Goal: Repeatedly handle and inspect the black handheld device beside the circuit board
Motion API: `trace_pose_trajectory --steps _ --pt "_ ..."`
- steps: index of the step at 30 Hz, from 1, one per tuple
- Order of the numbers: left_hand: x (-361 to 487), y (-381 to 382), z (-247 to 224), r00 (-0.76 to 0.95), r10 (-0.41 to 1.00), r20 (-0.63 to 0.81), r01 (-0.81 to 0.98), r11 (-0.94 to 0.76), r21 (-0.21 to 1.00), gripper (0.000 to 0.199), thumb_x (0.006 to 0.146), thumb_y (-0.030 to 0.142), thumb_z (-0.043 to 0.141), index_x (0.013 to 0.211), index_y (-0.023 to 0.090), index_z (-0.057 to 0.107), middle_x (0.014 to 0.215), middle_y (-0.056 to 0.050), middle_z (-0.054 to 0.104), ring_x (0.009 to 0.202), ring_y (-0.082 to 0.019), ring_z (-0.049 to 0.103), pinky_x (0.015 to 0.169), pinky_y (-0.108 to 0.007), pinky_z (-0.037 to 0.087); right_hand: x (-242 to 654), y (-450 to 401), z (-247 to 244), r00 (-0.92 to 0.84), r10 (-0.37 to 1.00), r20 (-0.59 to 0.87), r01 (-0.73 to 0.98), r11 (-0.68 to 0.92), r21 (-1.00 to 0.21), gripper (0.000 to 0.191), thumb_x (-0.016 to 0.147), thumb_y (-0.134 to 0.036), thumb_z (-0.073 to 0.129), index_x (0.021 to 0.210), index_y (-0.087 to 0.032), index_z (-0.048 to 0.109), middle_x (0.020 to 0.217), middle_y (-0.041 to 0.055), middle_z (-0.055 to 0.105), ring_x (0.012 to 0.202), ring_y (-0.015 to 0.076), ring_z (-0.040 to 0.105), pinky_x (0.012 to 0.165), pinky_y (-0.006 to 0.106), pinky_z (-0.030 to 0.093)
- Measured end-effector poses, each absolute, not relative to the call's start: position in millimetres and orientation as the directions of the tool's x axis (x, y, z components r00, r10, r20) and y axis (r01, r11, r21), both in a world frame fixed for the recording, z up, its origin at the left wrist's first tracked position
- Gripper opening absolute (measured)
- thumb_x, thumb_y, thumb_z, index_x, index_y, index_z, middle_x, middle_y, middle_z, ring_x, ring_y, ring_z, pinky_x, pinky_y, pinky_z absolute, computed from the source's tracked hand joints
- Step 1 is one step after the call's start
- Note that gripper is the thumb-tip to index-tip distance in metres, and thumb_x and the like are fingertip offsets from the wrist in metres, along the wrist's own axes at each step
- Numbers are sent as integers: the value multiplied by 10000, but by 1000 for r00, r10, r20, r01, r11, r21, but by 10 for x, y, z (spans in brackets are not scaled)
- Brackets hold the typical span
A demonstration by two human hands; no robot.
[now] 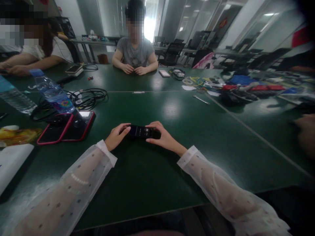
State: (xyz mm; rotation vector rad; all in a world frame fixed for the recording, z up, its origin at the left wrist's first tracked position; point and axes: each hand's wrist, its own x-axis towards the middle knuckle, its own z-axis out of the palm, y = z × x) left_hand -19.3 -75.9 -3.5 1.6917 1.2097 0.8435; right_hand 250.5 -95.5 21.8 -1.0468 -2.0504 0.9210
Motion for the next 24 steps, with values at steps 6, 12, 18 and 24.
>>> trace_pose_trajectory --steps 6,12,18,24 --pt "-180 -777 9 280 958 66 429 -186 884 532 933 559 407 1291 189 540 1279 -98 597 1200 -267 541 1039 -455 400 2473 -992 180 -378 897 228 520 409 -749 436 800 -472 666 1163 -255 558 1124 73 560 1027 246 551 904 470 471" --pt "-170 -792 -11 281 953 111 481 -240 843 579 929 559 413 1346 165 492 1332 -128 549 1228 -270 519 1060 -449 380 2457 -977 142 -353 892 282 550 442 -709 431 809 -477 652 1153 -239 546 1093 78 566 978 237 570 862 433 490" --pt "-168 -821 -80 311 926 216 641 -372 671 611 933 556 404 1418 184 385 1411 -141 459 1334 -279 388 1091 -494 329 2444 -953 93 -285 902 324 614 432 -661 414 817 -476 643 1138 -233 548 1072 85 590 958 250 580 829 445 505" --pt "-106 -878 -113 448 873 192 766 -486 421 682 930 546 400 1464 135 293 1499 -170 363 1391 -312 304 1124 -515 259 2438 -926 48 -181 907 379 698 391 -600 472 839 -484 609 1213 -215 508 1123 122 581 1002 283 574 848 473 499"
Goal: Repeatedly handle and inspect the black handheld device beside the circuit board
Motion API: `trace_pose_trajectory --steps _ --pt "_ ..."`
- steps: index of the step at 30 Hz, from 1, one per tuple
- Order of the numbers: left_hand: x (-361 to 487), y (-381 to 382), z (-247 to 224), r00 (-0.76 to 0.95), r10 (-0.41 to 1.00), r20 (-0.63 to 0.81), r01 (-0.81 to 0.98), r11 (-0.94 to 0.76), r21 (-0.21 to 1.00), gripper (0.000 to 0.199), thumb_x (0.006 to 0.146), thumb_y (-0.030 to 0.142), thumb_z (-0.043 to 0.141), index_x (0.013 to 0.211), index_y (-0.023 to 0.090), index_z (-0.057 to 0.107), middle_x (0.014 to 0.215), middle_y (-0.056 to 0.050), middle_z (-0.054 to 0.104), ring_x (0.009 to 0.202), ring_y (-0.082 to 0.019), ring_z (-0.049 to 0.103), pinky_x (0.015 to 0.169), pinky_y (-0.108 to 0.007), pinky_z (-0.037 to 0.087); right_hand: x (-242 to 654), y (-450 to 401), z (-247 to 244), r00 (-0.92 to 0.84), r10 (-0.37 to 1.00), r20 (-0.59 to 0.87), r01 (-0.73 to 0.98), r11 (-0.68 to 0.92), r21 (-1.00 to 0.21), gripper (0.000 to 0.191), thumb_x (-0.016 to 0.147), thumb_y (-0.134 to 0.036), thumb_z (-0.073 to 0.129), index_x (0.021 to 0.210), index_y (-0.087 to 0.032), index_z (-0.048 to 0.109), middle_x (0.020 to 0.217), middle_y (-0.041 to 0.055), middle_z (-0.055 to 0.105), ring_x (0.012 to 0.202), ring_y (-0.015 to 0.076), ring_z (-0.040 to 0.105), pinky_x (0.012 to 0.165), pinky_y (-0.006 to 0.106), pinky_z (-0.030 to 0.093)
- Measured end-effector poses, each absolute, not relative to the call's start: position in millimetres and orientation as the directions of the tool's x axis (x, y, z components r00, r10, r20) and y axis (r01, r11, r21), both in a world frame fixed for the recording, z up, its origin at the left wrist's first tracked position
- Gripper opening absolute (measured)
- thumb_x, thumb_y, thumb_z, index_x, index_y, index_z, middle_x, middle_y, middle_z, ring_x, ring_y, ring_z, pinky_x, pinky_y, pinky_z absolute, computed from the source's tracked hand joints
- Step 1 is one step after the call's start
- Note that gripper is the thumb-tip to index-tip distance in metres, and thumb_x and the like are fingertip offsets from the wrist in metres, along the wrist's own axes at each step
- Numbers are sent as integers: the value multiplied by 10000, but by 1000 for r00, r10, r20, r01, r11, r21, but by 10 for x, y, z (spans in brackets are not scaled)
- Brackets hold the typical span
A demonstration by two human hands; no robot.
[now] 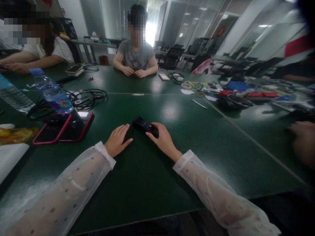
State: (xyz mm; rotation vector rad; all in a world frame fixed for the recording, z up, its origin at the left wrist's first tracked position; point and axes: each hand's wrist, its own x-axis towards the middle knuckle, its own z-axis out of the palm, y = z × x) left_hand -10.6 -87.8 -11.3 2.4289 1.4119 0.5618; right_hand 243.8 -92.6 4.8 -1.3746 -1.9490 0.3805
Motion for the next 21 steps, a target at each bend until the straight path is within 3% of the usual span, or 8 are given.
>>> trace_pose_trajectory --steps 4,12,21 --pt "-89 -894 -142 483 854 191 782 -519 344 625 946 529 364 1450 159 335 1511 -140 359 1408 -304 283 1140 -511 225 2443 -912 43 -220 899 378 703 415 -577 488 828 -463 631 1236 -229 499 1144 120 578 1049 299 563 888 503 487" --pt "-86 -903 -146 481 856 192 791 -518 327 610 950 533 350 1421 147 389 1512 -143 358 1409 -301 283 1136 -511 231 2372 -896 54 -251 888 384 682 444 -581 455 849 -412 612 1240 -212 493 1168 128 573 1067 287 561 915 497 482" --pt "-103 -899 -195 487 838 247 778 -544 314 572 951 525 361 1409 183 393 1494 -129 387 1401 -303 299 1131 -520 243 2356 -944 177 -133 862 490 608 461 -646 428 860 -430 583 1224 -234 476 1128 114 580 1018 275 575 885 465 495"
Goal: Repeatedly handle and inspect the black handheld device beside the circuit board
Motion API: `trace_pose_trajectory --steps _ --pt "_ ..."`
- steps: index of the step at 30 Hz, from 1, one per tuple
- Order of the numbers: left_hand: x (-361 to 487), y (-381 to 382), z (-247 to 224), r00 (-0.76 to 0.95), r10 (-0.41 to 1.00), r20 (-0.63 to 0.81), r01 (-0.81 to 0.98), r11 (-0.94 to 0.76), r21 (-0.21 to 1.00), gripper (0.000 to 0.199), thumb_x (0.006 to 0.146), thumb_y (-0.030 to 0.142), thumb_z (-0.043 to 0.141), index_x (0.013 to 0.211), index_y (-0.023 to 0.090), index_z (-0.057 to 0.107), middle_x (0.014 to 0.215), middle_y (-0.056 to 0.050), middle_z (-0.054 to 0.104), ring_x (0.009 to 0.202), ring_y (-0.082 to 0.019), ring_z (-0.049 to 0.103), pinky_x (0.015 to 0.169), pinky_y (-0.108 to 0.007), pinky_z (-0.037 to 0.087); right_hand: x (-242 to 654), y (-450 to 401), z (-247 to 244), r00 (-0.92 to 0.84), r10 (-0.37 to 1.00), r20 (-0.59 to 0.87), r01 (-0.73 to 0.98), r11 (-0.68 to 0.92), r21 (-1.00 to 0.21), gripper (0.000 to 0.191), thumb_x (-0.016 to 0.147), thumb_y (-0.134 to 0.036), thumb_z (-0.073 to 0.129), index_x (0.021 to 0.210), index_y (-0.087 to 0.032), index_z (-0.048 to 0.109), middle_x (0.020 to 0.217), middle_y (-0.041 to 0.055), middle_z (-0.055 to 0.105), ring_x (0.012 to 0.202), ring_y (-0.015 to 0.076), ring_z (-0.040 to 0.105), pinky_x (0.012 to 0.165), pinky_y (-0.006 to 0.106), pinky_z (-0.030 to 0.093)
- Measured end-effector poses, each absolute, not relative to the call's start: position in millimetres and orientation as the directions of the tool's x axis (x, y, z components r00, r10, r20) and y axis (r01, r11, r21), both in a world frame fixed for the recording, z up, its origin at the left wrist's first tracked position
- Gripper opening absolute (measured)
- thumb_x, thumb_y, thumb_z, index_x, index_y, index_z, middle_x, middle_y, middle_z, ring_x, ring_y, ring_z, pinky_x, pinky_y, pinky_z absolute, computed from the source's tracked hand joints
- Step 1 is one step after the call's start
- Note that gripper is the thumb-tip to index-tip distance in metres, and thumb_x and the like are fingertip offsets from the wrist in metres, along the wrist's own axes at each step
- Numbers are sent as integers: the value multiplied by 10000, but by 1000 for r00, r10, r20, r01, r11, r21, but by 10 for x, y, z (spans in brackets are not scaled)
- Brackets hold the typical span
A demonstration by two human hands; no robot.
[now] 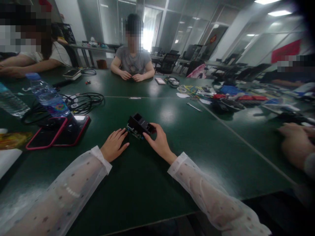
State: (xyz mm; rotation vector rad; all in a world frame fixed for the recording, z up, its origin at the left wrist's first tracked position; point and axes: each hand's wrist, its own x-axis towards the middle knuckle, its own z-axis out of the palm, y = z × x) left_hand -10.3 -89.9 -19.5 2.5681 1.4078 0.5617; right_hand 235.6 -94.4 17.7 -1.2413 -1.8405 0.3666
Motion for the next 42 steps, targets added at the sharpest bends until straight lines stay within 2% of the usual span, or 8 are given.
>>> trace_pose_trajectory --steps 7,16,20,27,42 --pt "-98 -912 -129 486 850 202 787 -526 321 580 952 529 356 1400 165 407 1497 -140 382 1396 -308 311 1131 -524 249 2711 -834 255 61 804 592 672 406 -620 453 851 -459 583 1215 -211 478 1096 121 573 957 266 571 838 440 494" --pt "-118 -894 -121 502 848 167 784 -529 326 598 954 535 347 1408 151 399 1502 -148 369 1400 -312 297 1131 -529 240 3146 -531 56 135 827 546 788 244 -565 468 834 -509 578 1123 -146 522 989 142 599 877 279 576 781 457 485" --pt "-124 -892 -137 512 839 186 788 -544 288 582 958 539 339 1412 179 392 1503 -126 375 1395 -300 313 1125 -519 265 3177 -506 -5 120 833 541 827 218 -518 495 834 -534 564 1122 -133 522 996 159 604 892 294 577 782 462 484" --pt "-101 -899 -130 508 844 171 823 -534 193 582 973 522 315 1412 147 388 1504 -132 372 1397 -286 314 1128 -494 287 3171 -486 -78 44 842 538 864 238 -443 490 831 -518 574 1121 -125 525 1022 175 616 939 311 588 795 459 498" --pt "-86 -912 -81 509 849 143 829 -528 186 587 978 509 308 1418 128 386 1508 -136 365 1400 -282 311 1128 -507 293 3220 -468 -87 62 851 521 884 195 -424 486 842 -513 553 1132 -124 525 1037 182 619 960 322 589 799 477 509"
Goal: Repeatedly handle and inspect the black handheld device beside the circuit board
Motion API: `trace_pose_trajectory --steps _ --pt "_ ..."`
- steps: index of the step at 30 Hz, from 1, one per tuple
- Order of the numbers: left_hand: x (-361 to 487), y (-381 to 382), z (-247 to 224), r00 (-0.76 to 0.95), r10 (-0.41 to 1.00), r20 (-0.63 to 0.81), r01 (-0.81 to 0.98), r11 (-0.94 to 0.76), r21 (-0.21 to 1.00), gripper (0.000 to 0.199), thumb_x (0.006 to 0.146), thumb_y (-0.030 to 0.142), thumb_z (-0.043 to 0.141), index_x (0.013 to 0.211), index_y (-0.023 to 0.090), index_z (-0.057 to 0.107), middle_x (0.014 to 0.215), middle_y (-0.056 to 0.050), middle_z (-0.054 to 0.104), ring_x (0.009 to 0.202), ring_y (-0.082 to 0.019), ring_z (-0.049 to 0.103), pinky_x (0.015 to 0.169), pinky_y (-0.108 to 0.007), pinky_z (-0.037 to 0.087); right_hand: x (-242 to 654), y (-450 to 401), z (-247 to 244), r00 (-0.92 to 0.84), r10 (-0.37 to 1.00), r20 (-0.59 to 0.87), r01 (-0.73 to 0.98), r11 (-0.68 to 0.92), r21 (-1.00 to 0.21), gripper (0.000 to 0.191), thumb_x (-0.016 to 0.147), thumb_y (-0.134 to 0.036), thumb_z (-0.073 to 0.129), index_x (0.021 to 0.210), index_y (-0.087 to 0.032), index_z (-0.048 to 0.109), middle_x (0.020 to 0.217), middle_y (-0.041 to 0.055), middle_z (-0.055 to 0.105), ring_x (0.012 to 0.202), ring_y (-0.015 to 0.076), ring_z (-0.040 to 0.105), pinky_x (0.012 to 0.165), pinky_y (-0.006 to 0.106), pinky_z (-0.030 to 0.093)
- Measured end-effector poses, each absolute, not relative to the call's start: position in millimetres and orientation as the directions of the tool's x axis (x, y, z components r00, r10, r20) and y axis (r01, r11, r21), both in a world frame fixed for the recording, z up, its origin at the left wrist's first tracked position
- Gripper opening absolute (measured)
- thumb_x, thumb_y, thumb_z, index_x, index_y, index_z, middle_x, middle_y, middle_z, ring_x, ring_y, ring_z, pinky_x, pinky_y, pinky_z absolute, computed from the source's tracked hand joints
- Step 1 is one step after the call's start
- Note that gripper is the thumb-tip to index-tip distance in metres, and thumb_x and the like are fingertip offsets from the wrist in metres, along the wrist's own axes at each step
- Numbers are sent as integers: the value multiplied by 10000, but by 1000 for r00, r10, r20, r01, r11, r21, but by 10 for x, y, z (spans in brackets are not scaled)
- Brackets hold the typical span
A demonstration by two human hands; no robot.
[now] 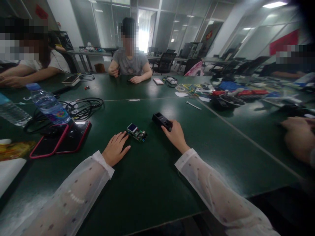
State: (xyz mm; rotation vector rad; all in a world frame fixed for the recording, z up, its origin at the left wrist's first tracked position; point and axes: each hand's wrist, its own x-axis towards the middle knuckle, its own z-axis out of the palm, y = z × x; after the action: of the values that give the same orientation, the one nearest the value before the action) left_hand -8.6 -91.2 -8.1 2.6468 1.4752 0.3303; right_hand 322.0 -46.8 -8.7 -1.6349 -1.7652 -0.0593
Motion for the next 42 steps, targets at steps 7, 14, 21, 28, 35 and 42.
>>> trace_pose_trajectory --steps 7,14,21,28,35,42 --pt "-89 -906 -103 505 849 155 829 -527 189 579 976 501 321 1414 129 397 1504 -134 374 1395 -285 319 1124 -506 299 3218 -488 -77 61 854 517 889 188 -417 487 850 -498 552 1147 -113 522 1051 189 619 974 324 589 805 470 514" --pt "-93 -900 -151 510 837 197 822 -542 174 573 976 504 324 1401 131 411 1494 -132 390 1392 -280 325 1132 -489 290 3213 -473 -99 52 843 535 893 200 -402 481 846 -501 553 1134 -116 532 1028 186 621 961 325 587 825 484 505" --pt "-85 -912 -122 508 840 189 825 -538 174 575 976 507 321 1408 136 402 1496 -125 391 1393 -274 325 1130 -485 293 3226 -475 -107 57 855 515 893 187 -409 493 840 -503 558 1136 -111 528 1037 191 620 966 322 588 807 473 511" --pt "-82 -913 -104 509 843 172 825 -535 180 580 977 510 312 1414 137 393 1500 -130 382 1393 -281 325 1122 -497 300 3215 -483 -115 63 859 508 897 175 -407 491 839 -502 565 1137 -114 524 1019 175 623 942 316 595 783 460 521" --pt "-105 -893 -142 513 837 191 813 -545 205 577 974 521 311 1412 156 401 1498 -130 385 1388 -284 333 1117 -505 301 3209 -488 -107 57 862 504 895 179 -408 497 848 -530 537 1136 -126 523 1028 181 618 957 325 594 786 482 517" --pt "-89 -913 -127 506 841 191 821 -538 192 570 975 509 318 1396 136 412 1492 -135 390 1393 -281 320 1128 -489 287 3195 -484 -113 67 871 486 905 152 -397 484 838 -498 563 1137 -119 526 1030 182 624 965 331 591 791 482 513"
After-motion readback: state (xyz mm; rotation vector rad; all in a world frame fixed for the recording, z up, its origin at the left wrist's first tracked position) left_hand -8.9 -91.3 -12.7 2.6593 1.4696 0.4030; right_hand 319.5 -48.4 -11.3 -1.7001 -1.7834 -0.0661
